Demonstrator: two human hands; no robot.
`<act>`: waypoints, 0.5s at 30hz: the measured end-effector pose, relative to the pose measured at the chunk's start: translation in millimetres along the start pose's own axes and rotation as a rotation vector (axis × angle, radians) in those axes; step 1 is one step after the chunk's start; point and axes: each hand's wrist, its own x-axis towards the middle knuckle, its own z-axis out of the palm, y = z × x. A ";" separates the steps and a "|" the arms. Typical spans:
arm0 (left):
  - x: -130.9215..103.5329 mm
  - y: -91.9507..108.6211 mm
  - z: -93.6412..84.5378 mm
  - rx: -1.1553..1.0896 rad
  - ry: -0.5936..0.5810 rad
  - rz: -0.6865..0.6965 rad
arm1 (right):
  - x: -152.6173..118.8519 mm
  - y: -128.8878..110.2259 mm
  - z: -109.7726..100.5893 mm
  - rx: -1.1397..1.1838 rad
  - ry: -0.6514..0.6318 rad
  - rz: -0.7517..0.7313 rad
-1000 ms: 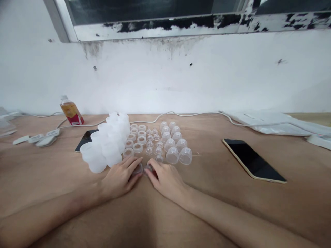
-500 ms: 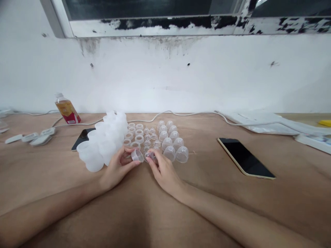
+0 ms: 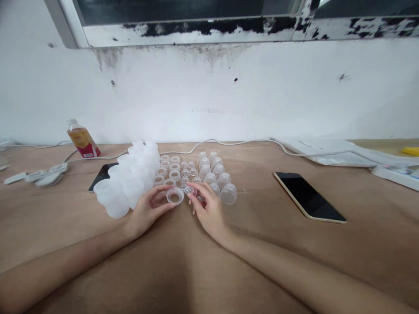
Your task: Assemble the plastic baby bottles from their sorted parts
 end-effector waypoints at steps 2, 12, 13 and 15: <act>-1.1 1.9 0.3 -0.007 -0.033 0.004 | 0.2 0.7 -0.2 -0.025 0.001 0.006; -1.4 2.0 0.1 -0.009 -0.056 -0.002 | 3.7 -0.1 -0.8 -0.156 0.082 -0.077; -1.4 2.1 0.1 -0.015 -0.057 -0.003 | 4.7 -0.3 -1.3 -0.172 0.076 -0.111; -1.5 2.3 0.1 -0.028 -0.054 -0.008 | 6.2 -1.0 -2.4 -0.208 0.068 -0.176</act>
